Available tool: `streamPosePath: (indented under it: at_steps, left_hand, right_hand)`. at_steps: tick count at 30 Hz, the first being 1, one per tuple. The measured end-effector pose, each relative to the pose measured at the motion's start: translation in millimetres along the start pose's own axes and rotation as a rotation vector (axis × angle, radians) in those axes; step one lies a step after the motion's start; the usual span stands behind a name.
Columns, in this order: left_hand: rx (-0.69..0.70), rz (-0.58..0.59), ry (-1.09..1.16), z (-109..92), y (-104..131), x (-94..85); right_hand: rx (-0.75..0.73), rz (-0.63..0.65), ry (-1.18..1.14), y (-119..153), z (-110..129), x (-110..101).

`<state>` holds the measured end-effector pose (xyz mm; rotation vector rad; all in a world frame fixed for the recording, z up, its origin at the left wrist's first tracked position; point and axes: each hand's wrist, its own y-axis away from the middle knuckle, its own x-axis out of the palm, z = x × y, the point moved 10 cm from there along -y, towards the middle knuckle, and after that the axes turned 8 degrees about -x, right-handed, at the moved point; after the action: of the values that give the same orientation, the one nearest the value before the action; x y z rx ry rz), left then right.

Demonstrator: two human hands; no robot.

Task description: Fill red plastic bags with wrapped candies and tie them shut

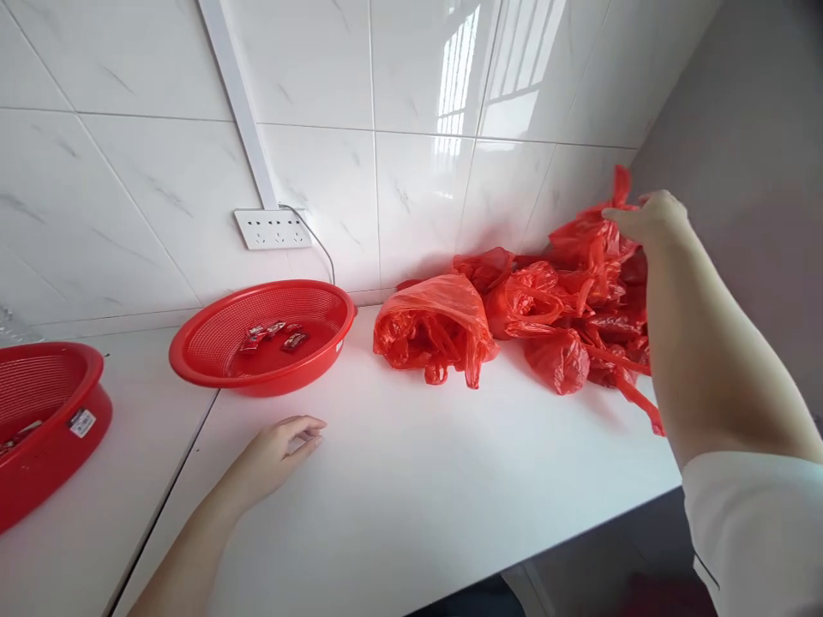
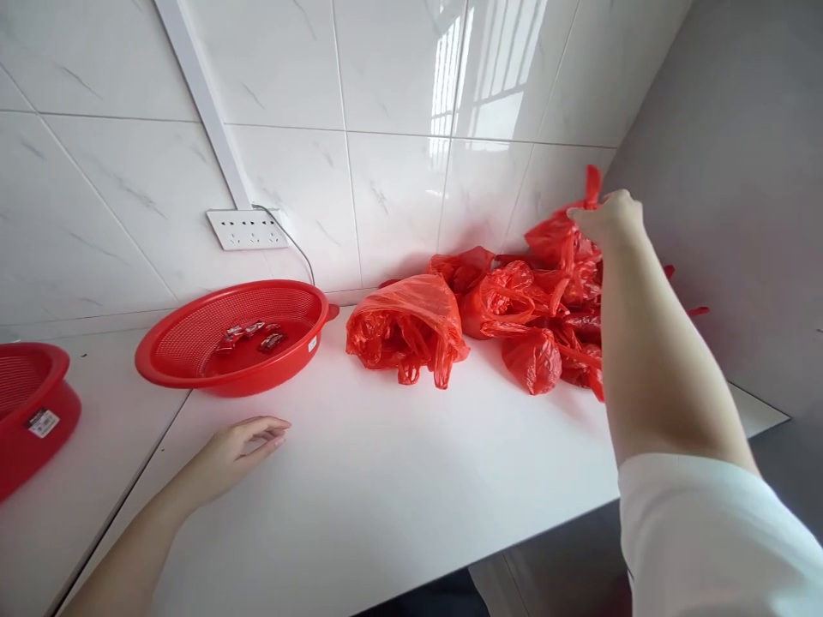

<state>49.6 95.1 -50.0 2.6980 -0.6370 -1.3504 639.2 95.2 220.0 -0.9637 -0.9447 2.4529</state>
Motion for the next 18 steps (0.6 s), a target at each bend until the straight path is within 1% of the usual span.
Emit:
streamPosePath:
  at_steps: [1,2,3,4,5,6,7,8,9,10,11,12,13,15,17,18]
  left_hand:
    - [0.001,0.009,0.006,0.1,0.3,2.0]
    - [0.004,0.013,0.01,-0.1,0.7,3.8]
    - [0.011,0.014,0.013,-0.8,1.1,5.4]
    - [0.022,0.014,0.016,-2.0,1.3,7.2]
    - [0.037,0.015,0.02,-3.9,1.4,9.1]
    - [0.053,0.016,0.025,-6.0,1.4,11.4]
    - [0.067,0.017,0.032,-8.2,1.2,13.8]
    - [0.079,0.021,0.04,-10.4,1.0,16.5]
    - [0.089,0.024,0.049,-12.6,1.0,19.2]
    - [0.099,0.027,0.058,-14.7,1.1,21.7]
    - [0.108,0.026,0.065,-16.9,1.5,23.5]
    - [0.121,0.023,0.067,-19.6,2.3,24.4]
    - [0.141,0.016,0.059,-23.3,3.4,24.3]
    - [0.198,-0.008,0.01,-34.3,6.1,20.4]
    - [0.268,-0.034,-0.072,-51.3,8.0,14.0]
    - [0.303,-0.05,-0.118,-62.3,7.9,10.5]
  right_hand:
    - [0.028,-0.16,0.131,6.2,7.5,-6.5]
    - [0.063,-0.296,0.26,19.3,22.1,-3.3]
    - [0.097,-0.311,0.31,33.9,39.0,18.1]
    - [0.071,-0.212,0.266,46.8,60.3,56.2]
    - [0.002,-0.001,0.184,60.7,84.6,108.6]
    - [-0.039,0.268,0.107,81.0,105.1,166.7]
    - [-0.033,0.501,0.078,105.2,117.8,217.9]
    - [-0.018,0.594,0.081,122.8,124.6,253.2]
    - [0.012,0.64,0.117,134.8,123.9,280.8]
    - [0.069,0.669,0.255,142.6,113.1,301.3]
    - [0.125,0.674,0.376,146.1,100.1,315.9]
    - [0.177,0.66,0.45,146.6,86.9,326.1]
    - [0.226,0.632,0.513,144.9,74.2,332.0]
    - [0.296,0.537,0.548,137.9,56.0,334.7]
    - [0.336,0.427,0.533,130.6,46.7,328.5]
    - [0.338,0.387,0.474,128.1,45.0,326.0]
